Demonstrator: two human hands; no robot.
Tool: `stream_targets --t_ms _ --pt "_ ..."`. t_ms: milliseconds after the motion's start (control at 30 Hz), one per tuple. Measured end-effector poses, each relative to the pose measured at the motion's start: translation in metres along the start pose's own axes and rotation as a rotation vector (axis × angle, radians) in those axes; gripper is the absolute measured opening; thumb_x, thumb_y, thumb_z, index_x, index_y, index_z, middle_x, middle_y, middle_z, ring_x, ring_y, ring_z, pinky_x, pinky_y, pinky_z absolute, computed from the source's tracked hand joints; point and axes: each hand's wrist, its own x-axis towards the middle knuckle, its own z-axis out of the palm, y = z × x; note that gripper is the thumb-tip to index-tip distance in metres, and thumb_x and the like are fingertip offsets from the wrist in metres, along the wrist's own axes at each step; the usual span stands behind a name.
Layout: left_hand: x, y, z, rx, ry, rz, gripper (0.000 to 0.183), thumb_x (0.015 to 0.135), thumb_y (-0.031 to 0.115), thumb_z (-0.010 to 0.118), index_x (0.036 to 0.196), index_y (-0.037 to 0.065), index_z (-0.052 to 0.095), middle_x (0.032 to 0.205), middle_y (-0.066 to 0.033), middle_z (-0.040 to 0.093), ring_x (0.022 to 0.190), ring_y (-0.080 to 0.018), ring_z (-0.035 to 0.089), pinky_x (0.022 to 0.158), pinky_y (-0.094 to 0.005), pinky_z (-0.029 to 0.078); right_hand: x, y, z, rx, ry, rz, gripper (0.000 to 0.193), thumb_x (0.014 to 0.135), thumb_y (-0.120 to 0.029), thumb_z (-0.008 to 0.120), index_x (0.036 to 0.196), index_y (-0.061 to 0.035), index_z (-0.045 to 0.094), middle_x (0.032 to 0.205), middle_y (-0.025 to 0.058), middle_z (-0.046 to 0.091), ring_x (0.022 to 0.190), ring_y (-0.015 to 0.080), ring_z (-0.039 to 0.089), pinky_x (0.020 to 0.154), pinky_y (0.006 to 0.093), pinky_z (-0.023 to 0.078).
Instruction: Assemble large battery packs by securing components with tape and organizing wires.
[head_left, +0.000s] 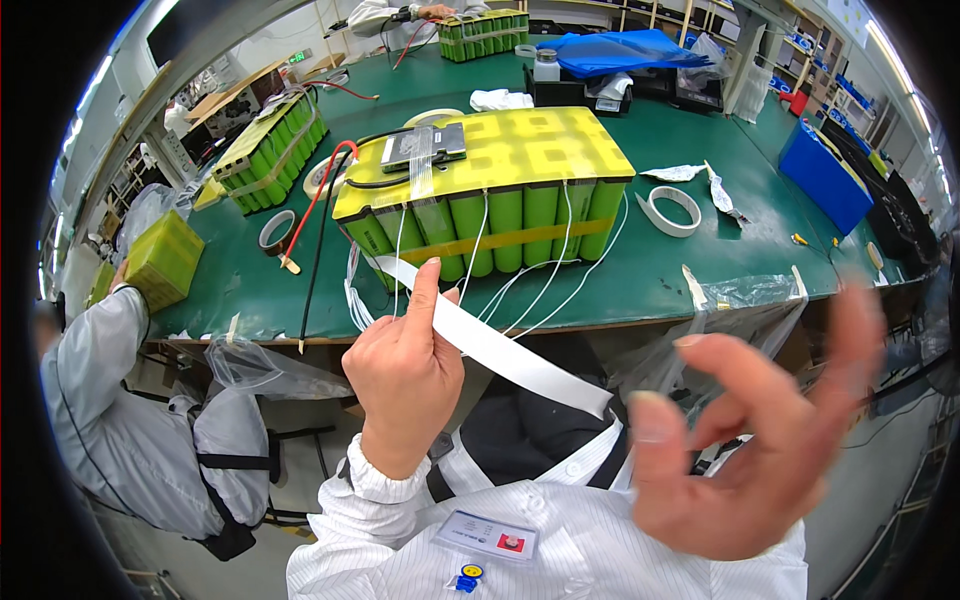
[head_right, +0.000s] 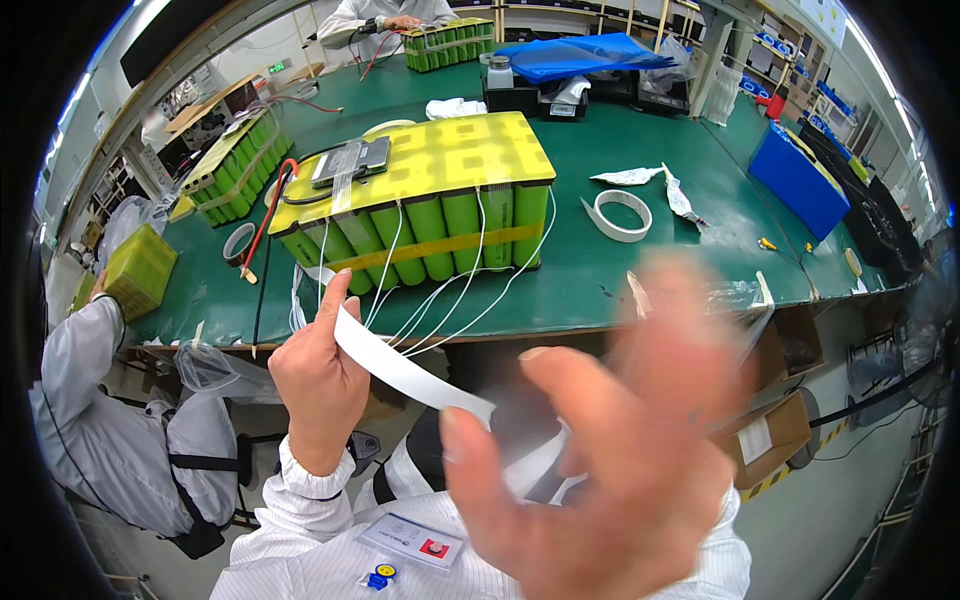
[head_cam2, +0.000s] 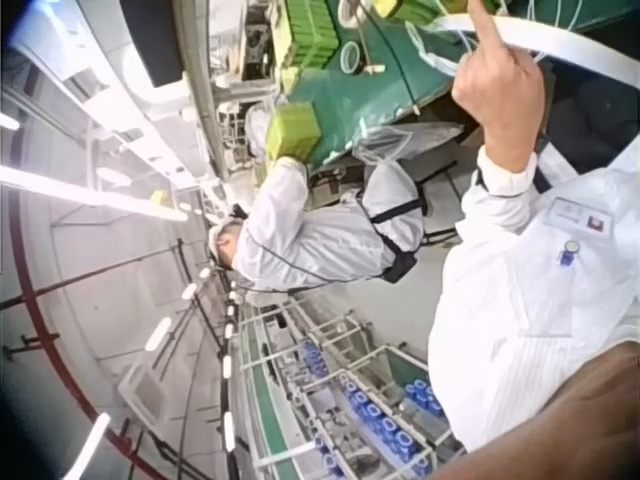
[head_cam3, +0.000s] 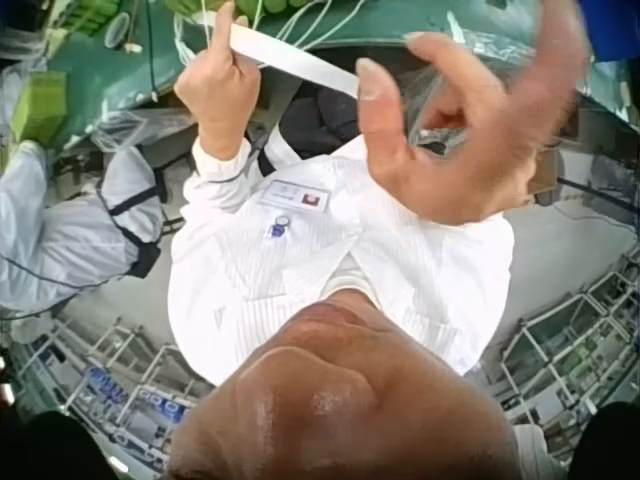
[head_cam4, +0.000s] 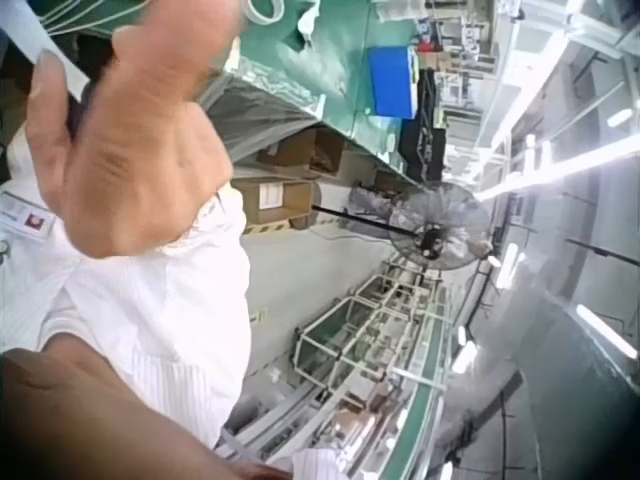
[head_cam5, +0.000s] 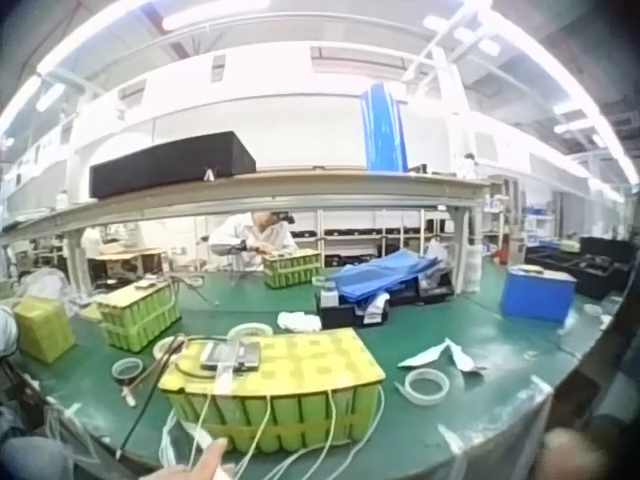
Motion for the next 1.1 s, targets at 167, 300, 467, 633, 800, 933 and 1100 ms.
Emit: stream_targets --t_ms 167,300,467,633,800,933,1100 --pt "0.000 0.003 0.002 -0.022 0.016 -0.003 0.036 0.087 0.009 0.071 0.121 0.000 0.069 0.049 -0.0077 0.046 0.041 -0.0232 0.044 0.044 -0.0337 0.035 0.008 0.052 0.043 0.680 0.154 0.459 0.017 0.091 0.004 0.056 0.107 0.0046 0.063 0.114 0.0131 0.066 0.083 0.0157 0.068 0.072 0.0232 0.054" --pt "-0.004 -0.001 0.002 -0.090 0.018 -0.048 0.037 0.087 0.007 0.070 0.123 -0.002 0.067 0.052 -0.0099 0.049 0.044 -0.0240 0.048 0.046 -0.0341 0.036 0.004 0.087 0.149 1.223 -0.061 0.646 0.020 0.096 0.003 0.052 0.116 0.0043 0.058 0.112 0.0129 0.065 0.099 0.0215 0.068 0.084 0.0332 0.058" --pt "-0.007 0.001 0.003 -0.181 0.009 -0.094 0.036 0.088 0.006 0.069 0.123 -0.002 0.067 0.056 -0.0116 0.054 0.046 -0.0234 0.052 0.048 -0.0340 0.039 0.006 0.078 0.193 1.976 -0.374 0.999 0.029 0.101 -0.005 0.052 0.126 0.0103 0.052 0.122 0.0234 0.063 0.109 0.0333 0.067 0.089 0.0398 0.060" --pt "-0.004 0.009 0.002 -0.223 -0.053 -0.140 0.036 0.087 0.006 0.067 0.123 -0.002 0.067 0.057 -0.0113 0.055 0.048 -0.0244 0.055 0.048 -0.0341 0.042 0.021 0.065 0.223 2.293 -0.771 0.767 0.035 0.102 -0.010 0.054 0.132 0.0073 0.051 0.122 0.0214 0.064 0.092 0.0250 0.072 0.079 0.0364 0.062" --pt "-0.006 0.007 0.006 -0.186 -0.039 -0.095 0.042 0.083 0.006 0.068 0.125 -0.001 0.065 0.058 -0.0094 0.057 0.049 -0.0242 0.058 0.048 -0.0347 0.045 0.023 0.053 0.238 2.417 -0.920 0.583 0.027 0.103 -0.014 0.055 0.126 0.0001 0.056 0.105 0.0107 0.069 0.060 0.0114 0.061 0.050 0.0243 0.049" --pt "-0.005 0.007 0.006 -0.213 -0.032 -0.114 0.044 0.083 0.005 0.068 0.126 0.000 0.063 0.062 -0.0081 0.061 0.053 -0.0236 0.063 0.051 -0.0332 0.047 0.024 0.054 0.236 2.451 -0.934 0.519 0.025 0.105 -0.021 0.051 0.119 -0.0015 0.058 0.079 0.0045 0.066 0.046 0.0074 0.046 0.042 0.0226 0.034" --pt "0.003 0.009 0.008 -0.176 0.044 -0.123 0.047 0.081 0.004 0.070 0.127 0.002 0.061 0.062 -0.0086 0.062 0.053 -0.0244 0.064 0.049 -0.0328 0.046 0.027 0.060 0.233 2.323 -0.972 0.613 0.025 0.104 -0.026 0.053 0.109 -0.0028 0.061 0.068 0.0028 0.066 0.038 0.0048 0.038 0.037 0.0210 0.028"
